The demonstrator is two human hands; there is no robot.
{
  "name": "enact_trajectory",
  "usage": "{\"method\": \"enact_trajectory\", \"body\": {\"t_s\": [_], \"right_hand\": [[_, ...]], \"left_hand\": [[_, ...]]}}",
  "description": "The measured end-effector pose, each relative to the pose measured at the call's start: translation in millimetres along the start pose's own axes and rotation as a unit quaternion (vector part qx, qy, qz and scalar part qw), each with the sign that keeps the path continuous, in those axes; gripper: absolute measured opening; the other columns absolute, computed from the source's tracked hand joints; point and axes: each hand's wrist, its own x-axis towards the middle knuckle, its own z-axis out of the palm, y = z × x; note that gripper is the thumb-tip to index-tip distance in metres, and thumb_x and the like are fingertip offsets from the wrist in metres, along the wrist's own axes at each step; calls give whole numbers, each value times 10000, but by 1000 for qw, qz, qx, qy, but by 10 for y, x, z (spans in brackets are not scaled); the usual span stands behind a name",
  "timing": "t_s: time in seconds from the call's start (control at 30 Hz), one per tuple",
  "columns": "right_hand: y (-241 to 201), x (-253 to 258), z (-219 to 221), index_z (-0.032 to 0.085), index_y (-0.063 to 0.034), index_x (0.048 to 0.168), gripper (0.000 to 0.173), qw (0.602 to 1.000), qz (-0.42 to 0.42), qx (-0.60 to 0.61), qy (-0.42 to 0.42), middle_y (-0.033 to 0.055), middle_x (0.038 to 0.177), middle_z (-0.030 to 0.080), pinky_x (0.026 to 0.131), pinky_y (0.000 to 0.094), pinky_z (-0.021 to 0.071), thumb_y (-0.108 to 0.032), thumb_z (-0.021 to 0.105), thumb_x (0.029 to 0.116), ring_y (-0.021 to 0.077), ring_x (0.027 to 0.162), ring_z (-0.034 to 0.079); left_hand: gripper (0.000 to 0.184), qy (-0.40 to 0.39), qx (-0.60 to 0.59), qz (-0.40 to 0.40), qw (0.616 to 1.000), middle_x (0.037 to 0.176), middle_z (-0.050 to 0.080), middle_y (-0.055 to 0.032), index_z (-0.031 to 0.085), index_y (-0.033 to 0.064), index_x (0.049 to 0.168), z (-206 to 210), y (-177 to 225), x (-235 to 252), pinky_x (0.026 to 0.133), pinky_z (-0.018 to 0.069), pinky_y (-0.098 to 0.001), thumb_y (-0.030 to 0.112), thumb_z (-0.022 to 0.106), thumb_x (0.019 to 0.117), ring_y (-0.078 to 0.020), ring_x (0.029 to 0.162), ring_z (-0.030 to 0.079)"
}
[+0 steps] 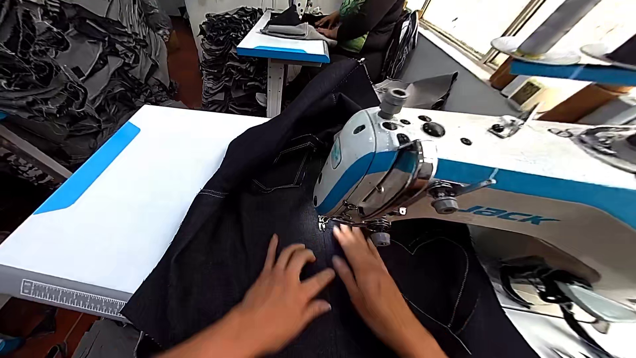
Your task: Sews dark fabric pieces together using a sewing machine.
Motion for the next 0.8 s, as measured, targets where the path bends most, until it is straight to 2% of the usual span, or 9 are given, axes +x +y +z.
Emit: {"method": "enact_trajectory", "body": {"t_s": [0.1, 0.2, 0.3, 0.43, 0.5, 0.57, 0.6, 0.7, 0.8], "right_hand": [[-68, -387, -11, 558, -72, 1482, 621, 995, -14, -92, 19, 97, 1534, 539, 1180, 600, 345, -463, 264, 1100, 306, 1450, 477], [0, -366, -21, 576, -82, 1469, 622, 994, -12, -104, 21, 84, 1513, 564, 1180, 585, 351, -458, 245, 1101, 298, 1439, 493], [121, -161, 15, 591, -85, 1457, 598, 995, -17, -94, 18, 83, 1508, 570, 1179, 602, 354, -433, 261, 1099, 314, 1438, 491], [236, 139, 57, 650, -30, 1360, 627, 996, -6, -91, -3, 165, 1377, 655, 1150, 631, 360, -425, 244, 1091, 370, 1349, 571], [295, 259, 68, 705, -5, 1216, 652, 996, 5, -88, -13, 197, 1217, 711, 1089, 630, 412, -442, 237, 1091, 388, 1237, 637], [366, 382, 70, 733, -8, 1061, 616, 996, 16, -78, -27, 207, 1039, 733, 961, 616, 476, -425, 280, 1076, 400, 1087, 683], [400, 438, 64, 731, 12, 1051, 568, 996, 31, -70, -49, 233, 1012, 727, 925, 627, 483, -391, 331, 1072, 425, 1056, 686], [566, 593, 104, 698, 104, 1114, 357, 982, 113, -58, -138, 341, 1080, 685, 926, 697, 450, -214, 550, 1049, 518, 1093, 648], [933, 790, 198, 587, 103, 1336, 396, 913, 234, -90, -320, 329, 1358, 586, 1116, 605, 369, -191, 518, 1079, 463, 1331, 525]], "left_hand": [[516, 41, 56, -47, 996, 1563, 485, -123, 505, 448, 1484, 176, 247, -344, 1047, 209, -867, 629, 301, 1046, -489, 1461, 380], [506, 29, 61, -38, 997, 1605, 432, -117, 471, 525, 1479, 150, 156, -339, 1047, 193, -872, 661, 265, 1038, -517, 1479, 326], [492, -19, 28, -28, 999, 1625, 393, -136, 475, 558, 1463, 20, -28, -152, 1075, 130, -869, 660, 243, 1042, -512, 1518, 238], [457, -20, 9, 5, 1000, 1617, 420, -85, 531, 553, 1429, -68, -345, 77, 1109, 81, -848, 639, 293, 1048, -450, 1545, 214], [430, 1, -15, 24, 1000, 1583, 473, -67, 614, 511, 1373, -90, -502, 188, 1122, 85, -836, 623, 368, 1039, -435, 1538, 251], [387, 31, -62, 35, 997, 1527, 542, -59, 729, 416, 1265, -114, -646, 305, 1143, 88, -814, 577, 481, 1017, -427, 1523, 295], [370, 41, -87, 37, 995, 1490, 578, -55, 767, 357, 1220, -139, -714, 368, 1154, 81, -803, 544, 530, 1005, -419, 1514, 318], [311, 75, -153, 40, 985, 1321, 698, -62, 822, 199, 1088, -209, -899, 575, 1164, 105, -783, 417, 627, 982, -406, 1456, 426], [232, 104, -195, 41, 974, 1222, 744, -88, 824, 99, 1013, -249, -1078, 795, 1173, 136, -753, 275, 684, 953, -396, 1399, 507]]}}
